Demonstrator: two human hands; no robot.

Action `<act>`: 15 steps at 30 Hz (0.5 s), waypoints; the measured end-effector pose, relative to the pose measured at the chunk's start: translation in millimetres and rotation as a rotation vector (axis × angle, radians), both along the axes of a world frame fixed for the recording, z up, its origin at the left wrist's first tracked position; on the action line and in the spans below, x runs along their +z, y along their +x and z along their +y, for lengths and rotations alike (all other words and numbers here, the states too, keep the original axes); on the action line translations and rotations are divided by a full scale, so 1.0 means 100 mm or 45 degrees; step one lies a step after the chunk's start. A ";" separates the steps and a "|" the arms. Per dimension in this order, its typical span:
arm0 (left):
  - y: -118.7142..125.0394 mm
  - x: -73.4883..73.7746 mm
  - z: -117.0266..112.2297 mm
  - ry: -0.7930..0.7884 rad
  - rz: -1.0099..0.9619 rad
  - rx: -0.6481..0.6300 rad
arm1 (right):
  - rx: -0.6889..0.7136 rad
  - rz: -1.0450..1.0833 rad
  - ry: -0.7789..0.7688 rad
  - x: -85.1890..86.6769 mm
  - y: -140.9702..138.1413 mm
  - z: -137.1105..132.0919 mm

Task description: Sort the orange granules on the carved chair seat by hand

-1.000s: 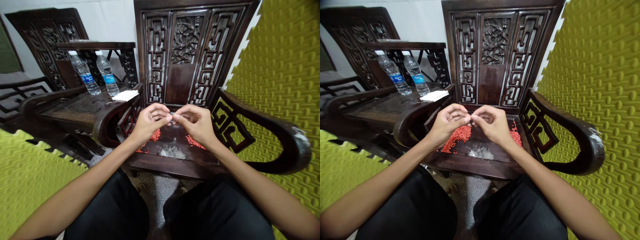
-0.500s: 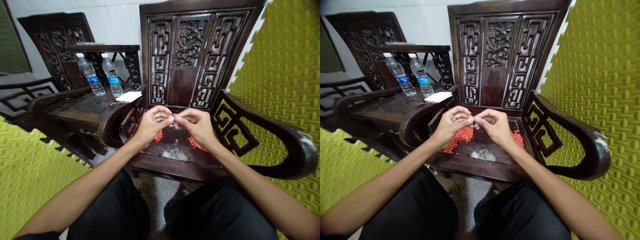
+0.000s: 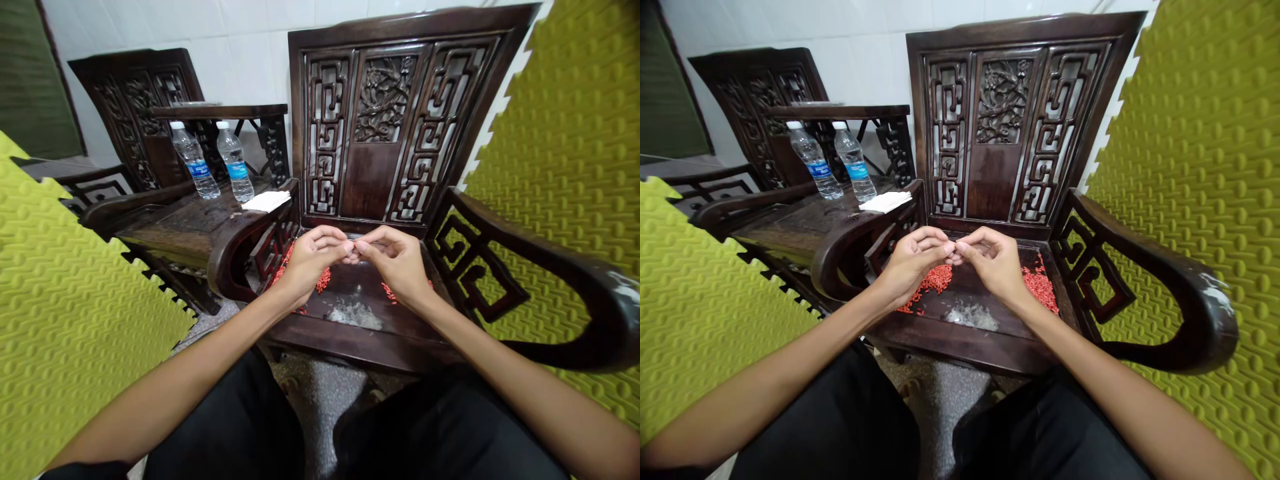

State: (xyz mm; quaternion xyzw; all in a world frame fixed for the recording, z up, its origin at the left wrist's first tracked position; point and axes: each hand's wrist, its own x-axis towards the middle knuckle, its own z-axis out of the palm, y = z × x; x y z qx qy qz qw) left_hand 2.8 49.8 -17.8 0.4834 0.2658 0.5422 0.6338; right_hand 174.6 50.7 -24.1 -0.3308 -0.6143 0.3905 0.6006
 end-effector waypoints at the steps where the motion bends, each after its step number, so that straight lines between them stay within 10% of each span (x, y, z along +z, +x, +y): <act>1: 0.00 -0.01 0.00 -0.009 -0.003 0.002 | 0.000 -0.003 -0.002 0.00 0.00 0.00; 15: -0.03 -0.02 0.06 0.083 0.063 0.056 | 0.140 0.025 -0.047 0.00 0.06 0.03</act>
